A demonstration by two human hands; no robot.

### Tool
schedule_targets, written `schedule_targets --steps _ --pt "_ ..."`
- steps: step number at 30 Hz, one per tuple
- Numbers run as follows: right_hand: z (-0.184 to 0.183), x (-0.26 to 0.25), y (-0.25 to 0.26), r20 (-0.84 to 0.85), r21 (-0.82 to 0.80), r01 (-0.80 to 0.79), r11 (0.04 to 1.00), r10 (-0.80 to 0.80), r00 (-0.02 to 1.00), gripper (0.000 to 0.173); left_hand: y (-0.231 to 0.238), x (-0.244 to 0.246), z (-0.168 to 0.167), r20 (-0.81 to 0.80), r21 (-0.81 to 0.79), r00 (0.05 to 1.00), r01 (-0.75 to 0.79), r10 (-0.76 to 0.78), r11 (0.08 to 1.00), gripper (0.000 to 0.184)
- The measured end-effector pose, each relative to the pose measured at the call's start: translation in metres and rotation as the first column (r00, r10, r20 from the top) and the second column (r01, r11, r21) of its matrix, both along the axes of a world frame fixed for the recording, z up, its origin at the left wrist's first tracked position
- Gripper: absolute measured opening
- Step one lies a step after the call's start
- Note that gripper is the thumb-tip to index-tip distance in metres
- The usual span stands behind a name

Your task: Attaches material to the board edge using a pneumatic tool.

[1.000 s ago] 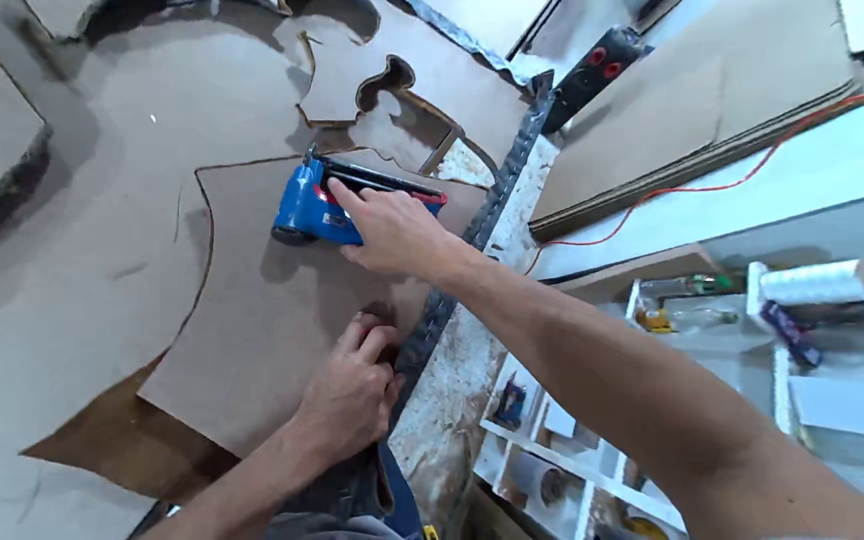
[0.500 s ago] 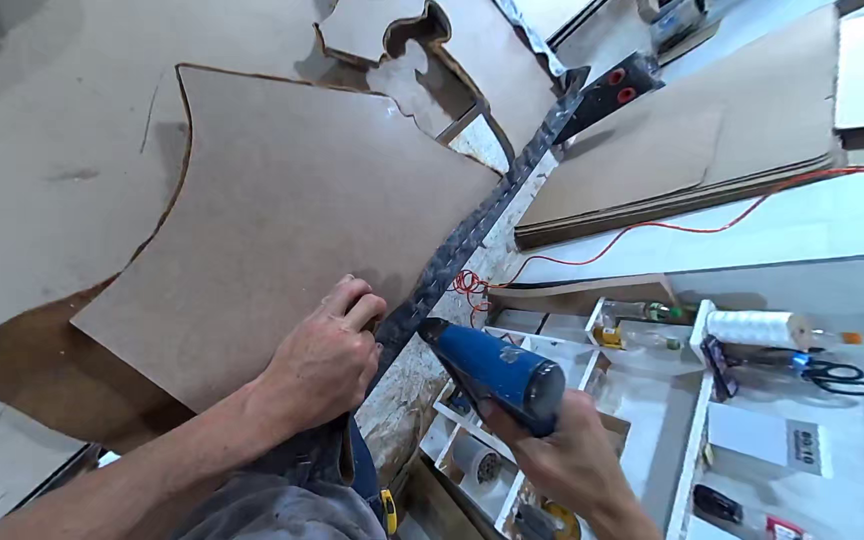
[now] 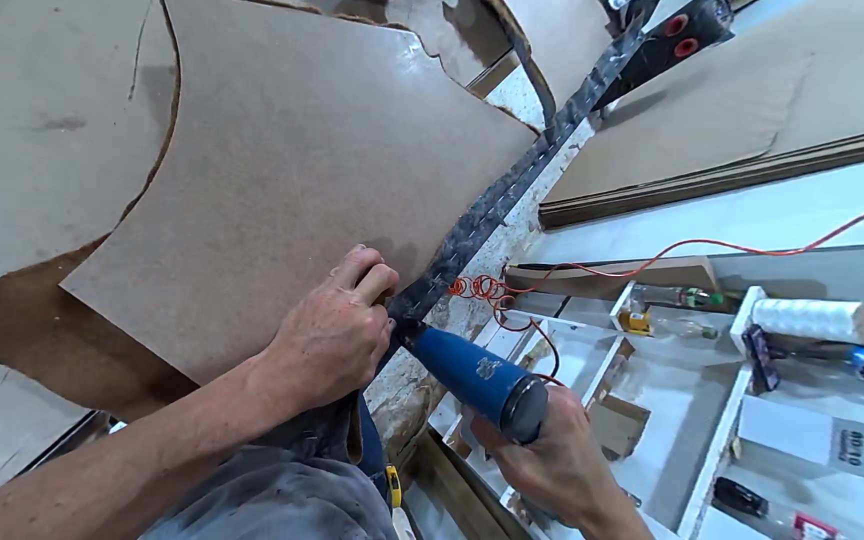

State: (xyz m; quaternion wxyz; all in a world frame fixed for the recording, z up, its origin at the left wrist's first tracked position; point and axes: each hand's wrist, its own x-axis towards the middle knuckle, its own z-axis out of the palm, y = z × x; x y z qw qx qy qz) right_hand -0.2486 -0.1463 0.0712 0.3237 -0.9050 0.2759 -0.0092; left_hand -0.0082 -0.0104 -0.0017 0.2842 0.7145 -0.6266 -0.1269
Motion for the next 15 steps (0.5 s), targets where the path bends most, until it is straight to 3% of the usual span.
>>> schedule_targets --steps 10,13,15 --pt "-0.006 -0.019 0.04 0.059 0.009 -0.051 0.999 0.051 0.997 0.034 0.0 0.005 0.004 -0.018 0.0 1.0 0.024 -0.024 1.0 0.028" --pt "0.017 -0.014 0.019 0.039 -0.137 0.087 0.987 -0.082 0.996 0.041 -0.002 0.009 0.007 -0.048 0.0 0.999 0.017 -0.017 1.0 0.029" --pt "0.04 0.015 -0.008 -0.029 -0.228 0.08 0.97 -0.089 0.996 0.054 -0.001 0.008 0.007 -0.047 0.004 0.999 0.018 -0.018 1.0 0.029"
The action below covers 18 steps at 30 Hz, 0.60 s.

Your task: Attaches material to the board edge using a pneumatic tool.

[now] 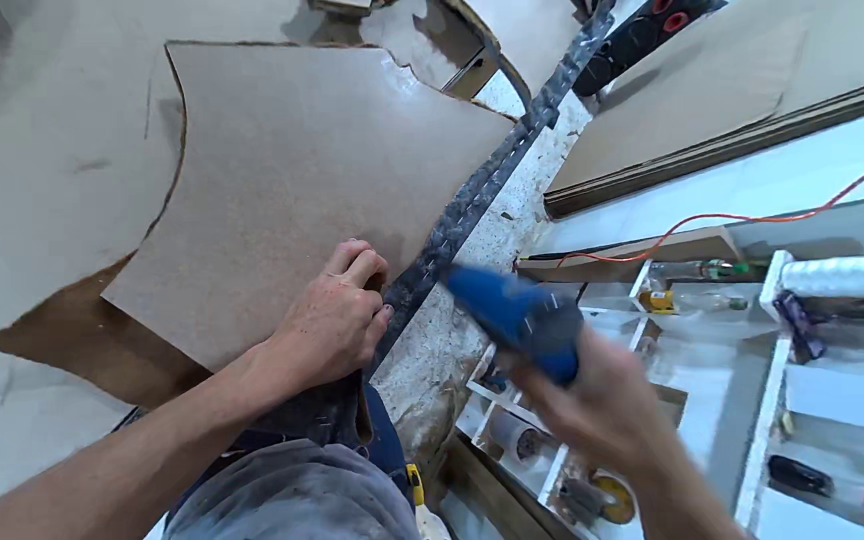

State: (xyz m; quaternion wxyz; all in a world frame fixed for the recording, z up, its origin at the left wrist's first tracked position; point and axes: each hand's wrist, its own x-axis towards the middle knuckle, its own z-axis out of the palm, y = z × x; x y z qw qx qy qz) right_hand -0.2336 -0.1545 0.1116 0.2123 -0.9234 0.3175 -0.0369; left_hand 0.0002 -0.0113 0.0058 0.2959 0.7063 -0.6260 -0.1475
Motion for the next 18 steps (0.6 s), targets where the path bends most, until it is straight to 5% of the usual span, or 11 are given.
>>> schedule_targets --steps 4,11,15,18 --pt "0.016 0.104 -0.053 -0.077 0.157 -0.202 0.967 0.216 0.973 0.065 0.008 -0.008 0.012 0.036 0.06 0.997 -0.065 0.063 0.996 0.03" --pt "-0.065 0.249 -0.06 0.055 -0.118 -0.338 0.934 0.346 0.937 0.063 0.089 -0.055 0.02 0.115 0.226 0.989 -0.12 0.096 0.967 0.067" --pt "-0.056 0.235 -0.053 0.267 -0.135 -0.265 0.955 0.293 0.918 0.05 0.094 -0.066 0.022 0.307 0.2 0.947 -0.156 0.09 0.967 0.059" --pt "-0.041 0.157 -0.033 0.597 0.035 -0.023 0.999 -0.002 0.803 0.04 0.087 -0.082 0.031 0.456 0.191 0.883 -0.218 0.11 0.957 0.071"
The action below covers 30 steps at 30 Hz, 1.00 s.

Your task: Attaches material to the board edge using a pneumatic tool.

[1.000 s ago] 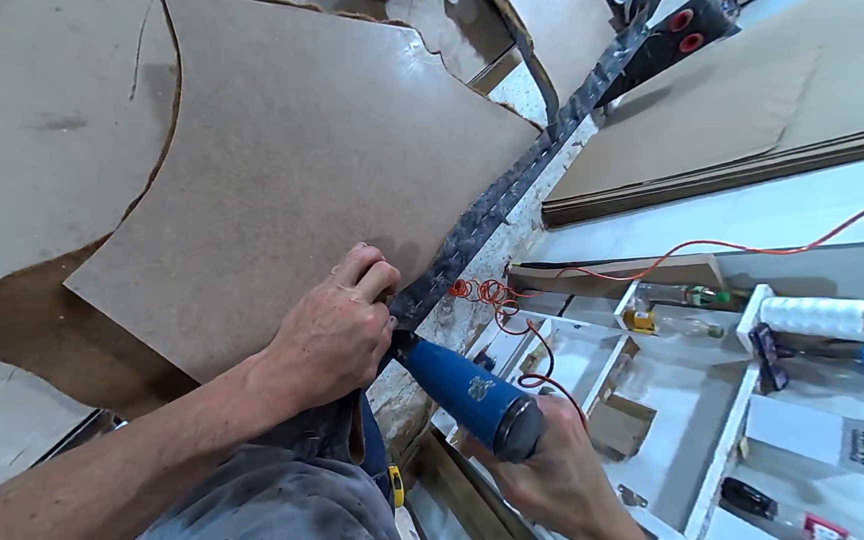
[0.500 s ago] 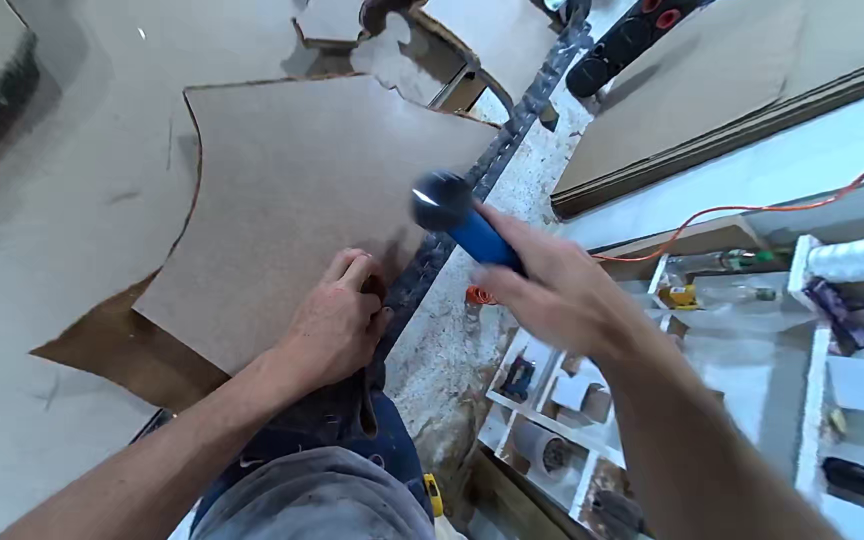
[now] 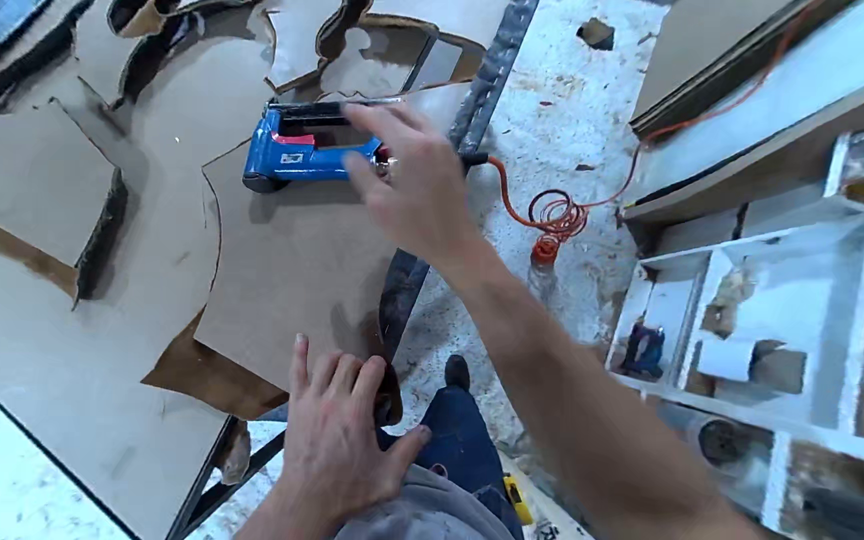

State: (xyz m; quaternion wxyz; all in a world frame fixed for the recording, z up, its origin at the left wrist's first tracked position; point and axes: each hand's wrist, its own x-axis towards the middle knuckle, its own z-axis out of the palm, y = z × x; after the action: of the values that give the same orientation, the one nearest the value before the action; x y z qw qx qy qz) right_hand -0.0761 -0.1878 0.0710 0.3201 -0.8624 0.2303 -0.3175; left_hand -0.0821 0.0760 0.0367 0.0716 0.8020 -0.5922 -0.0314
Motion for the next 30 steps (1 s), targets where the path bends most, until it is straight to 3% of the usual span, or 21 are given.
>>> schedule_targets --steps 1,3,4,7,8,10,12,14,16,19,23,26,28,30 --pt "-0.007 -0.032 0.012 0.078 0.108 0.079 0.991 -0.087 0.993 0.036 0.0 -0.004 -0.001 0.062 -0.012 0.998 0.005 -0.004 1.0 0.065" --pt "-0.047 -0.098 0.049 0.115 0.347 0.206 0.915 -0.26 0.959 0.032 0.009 -0.004 -0.009 0.118 -0.058 0.992 0.047 -0.04 0.997 0.036" --pt "-0.073 -0.128 0.076 0.066 0.47 0.279 0.838 -0.349 0.935 0.031 0.017 0.001 -0.012 0.066 -0.101 0.995 0.081 -0.074 0.992 0.029" --pt "-0.143 -0.184 0.161 -0.154 0.741 0.454 0.494 -0.533 0.832 0.025 0.03 0.035 -0.01 -0.315 -0.138 0.939 0.098 -0.137 0.986 0.032" --pt "-0.156 -0.19 0.184 -0.204 0.796 0.461 0.392 -0.544 0.814 0.023 0.03 0.046 -0.01 -0.402 -0.115 0.905 0.104 -0.143 0.988 0.03" --pt "-0.168 -0.187 0.215 -0.211 0.867 0.402 0.293 -0.515 0.831 0.021 0.026 0.057 -0.008 -0.427 -0.025 0.89 0.164 -0.159 0.986 0.029" --pt "-0.169 -0.168 0.227 -0.107 0.915 0.274 0.296 -0.477 0.873 0.02 0.016 0.053 -0.002 -0.28 0.06 0.944 0.199 -0.175 0.978 0.032" --pt "-0.165 -0.144 0.225 0.016 0.941 0.132 0.311 -0.43 0.903 0.021 0.005 0.04 0.006 -0.11 0.158 0.982 0.171 -0.155 0.972 0.049" --pt "-0.161 -0.119 0.214 0.105 0.959 0.015 0.284 -0.404 0.909 0.024 -0.004 0.031 0.005 -0.027 0.181 0.99 0.14 -0.138 0.973 0.055" --pt "-0.166 -0.084 0.204 0.23 0.971 -0.172 0.168 -0.44 0.868 0.028 -0.009 0.051 0.002 -0.151 0.091 0.961 0.248 -0.233 0.964 0.039" --pt "-0.175 -0.044 0.215 0.346 0.933 -0.338 0.121 -0.553 0.758 0.033 -0.023 0.08 -0.01 -0.329 -0.123 0.784 0.517 -0.527 0.847 0.034" --pt "-0.169 -0.02 0.22 0.376 0.897 -0.435 0.074 -0.645 0.665 0.033 -0.021 0.078 -0.019 -0.378 -0.208 0.763 0.481 -0.524 0.852 0.033" --pt "-0.183 0.008 0.215 0.446 0.828 -0.553 0.097 -0.711 0.544 0.033 -0.014 0.077 -0.026 -0.368 -0.269 0.793 0.409 -0.485 0.872 0.032" --pt "-0.193 0.034 0.215 0.432 0.83 -0.549 0.101 -0.739 0.517 0.031 -0.009 0.074 -0.032 -0.348 -0.327 0.821 0.347 -0.453 0.879 0.034"
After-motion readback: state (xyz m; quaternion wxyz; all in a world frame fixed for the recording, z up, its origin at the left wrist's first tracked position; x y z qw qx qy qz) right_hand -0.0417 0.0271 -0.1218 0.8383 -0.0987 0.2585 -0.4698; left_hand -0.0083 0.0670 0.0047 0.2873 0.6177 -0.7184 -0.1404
